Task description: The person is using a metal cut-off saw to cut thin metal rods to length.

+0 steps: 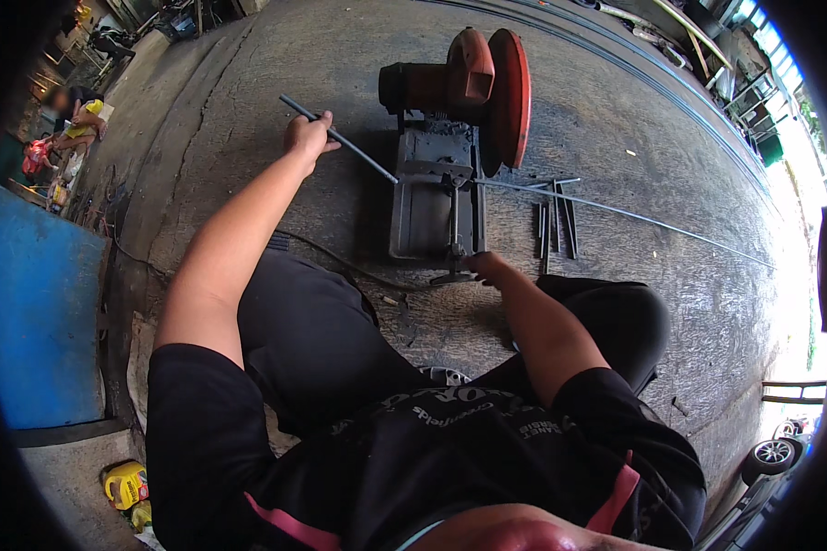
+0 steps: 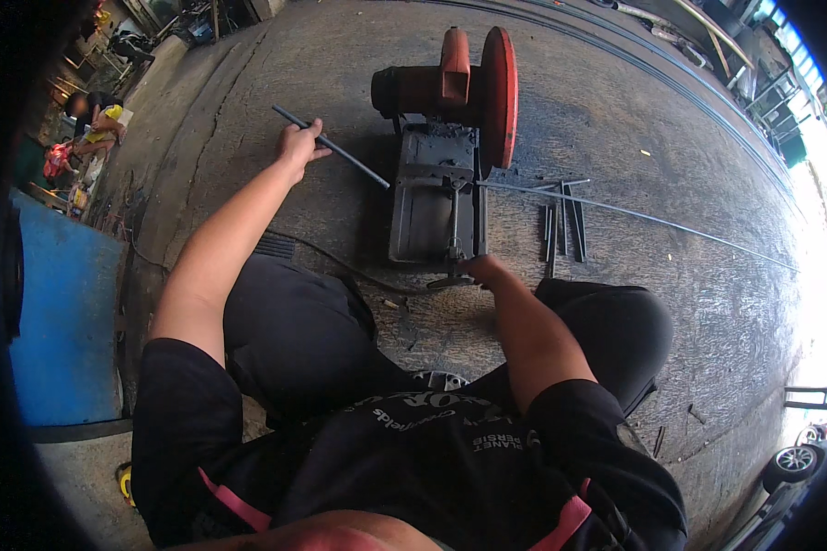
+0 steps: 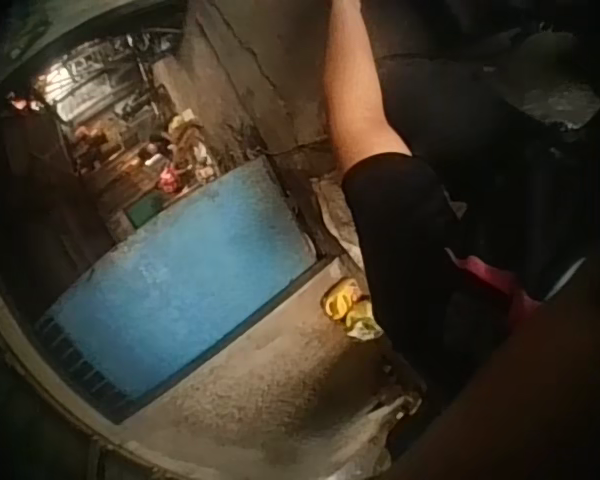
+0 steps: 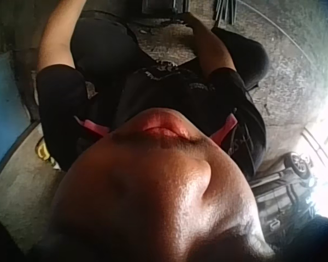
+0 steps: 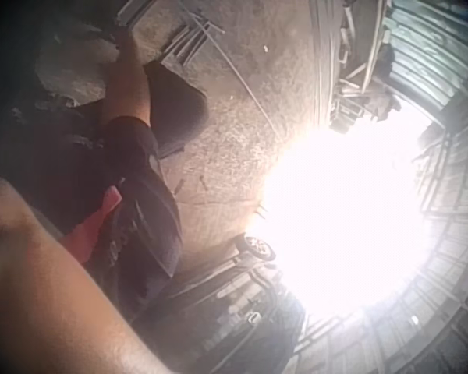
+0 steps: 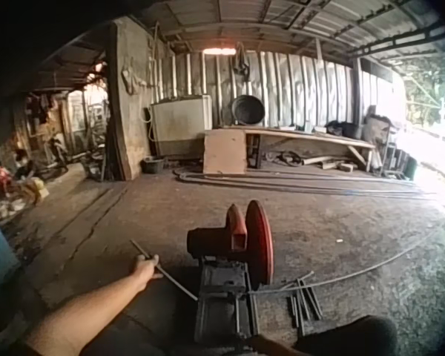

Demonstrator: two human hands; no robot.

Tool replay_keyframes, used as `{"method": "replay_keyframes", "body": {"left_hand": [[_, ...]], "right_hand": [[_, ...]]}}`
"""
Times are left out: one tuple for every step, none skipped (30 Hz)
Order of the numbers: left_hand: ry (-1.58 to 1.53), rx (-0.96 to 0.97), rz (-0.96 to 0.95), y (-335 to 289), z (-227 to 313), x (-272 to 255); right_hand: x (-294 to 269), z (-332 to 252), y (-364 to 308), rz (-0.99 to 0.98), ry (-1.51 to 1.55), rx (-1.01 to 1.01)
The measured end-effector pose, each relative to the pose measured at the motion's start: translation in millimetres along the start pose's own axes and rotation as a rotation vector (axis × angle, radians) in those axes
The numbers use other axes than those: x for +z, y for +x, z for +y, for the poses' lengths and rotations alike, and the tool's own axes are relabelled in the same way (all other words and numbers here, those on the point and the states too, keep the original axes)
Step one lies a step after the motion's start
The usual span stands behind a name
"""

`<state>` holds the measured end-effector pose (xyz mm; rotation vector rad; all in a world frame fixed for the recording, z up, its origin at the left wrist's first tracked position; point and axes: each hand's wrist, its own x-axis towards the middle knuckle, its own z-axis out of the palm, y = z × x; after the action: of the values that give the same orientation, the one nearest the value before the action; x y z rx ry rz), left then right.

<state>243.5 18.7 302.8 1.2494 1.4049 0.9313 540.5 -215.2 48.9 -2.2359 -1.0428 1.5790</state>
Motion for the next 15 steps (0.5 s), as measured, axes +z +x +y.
{"method": "replay_keyframes", "body": {"left_hand": [[0.004,0.004,-0.002,0.0,0.0,0.5],[-0.002,0.001,-0.008,0.1,-0.1,1.3],[0.000,0.001,-0.008,0.3,-0.4,1.7],[0.009,0.003,-0.005,0.7,-0.7,1.9],[0.007,0.000,-0.007,1.2,-1.2,2.0],[0.016,-0.004,-0.006,1.9,-2.0,2.2],[0.032,-0.007,-0.007,2.9,-2.8,2.6],[0.025,-0.008,-0.006,4.2,-3.6,2.8],[0.022,-0.007,-0.009,5.3,-4.5,2.6],[0.027,-0.004,-0.009,6.2,-5.7,2.4],[0.020,-0.010,-0.015,7.0,-6.7,2.7],[0.014,0.004,0.010,7.8,-7.4,2.8],[0.018,0.012,0.035,8.2,-7.9,3.2],[0.009,0.015,0.033,8.0,-8.6,3.4],[0.016,0.015,0.031,7.8,-8.6,3.3]], "right_hand": [[8.9,2.1,3.0,-0.048,0.010,-0.005],[15.5,4.2,5.8,-0.076,0.010,0.030],[17.8,6.2,9.1,-0.079,0.020,0.014],[19.1,7.4,13.0,-0.114,-0.227,-0.082],[21.1,10.0,15.7,-0.121,-0.424,-0.176],[22.7,12.1,19.1,-0.147,-0.472,-0.181],[26.0,17.0,20.2,-0.073,-0.493,-0.304],[29.2,21.4,21.4,0.012,-0.535,-0.405],[33.5,24.0,23.3,0.004,-0.513,-0.425],[38.8,25.6,24.2,0.022,-0.604,-0.462],[42.3,26.5,24.0,0.039,-0.695,-0.499],[43.9,24.9,23.3,0.037,-0.693,-0.497],[45.6,20.5,21.6,0.085,-0.739,-0.467],[46.5,15.3,17.5,0.112,-0.828,-0.360],[37.9,7.9,14.1,0.132,-0.785,-0.436]]}}
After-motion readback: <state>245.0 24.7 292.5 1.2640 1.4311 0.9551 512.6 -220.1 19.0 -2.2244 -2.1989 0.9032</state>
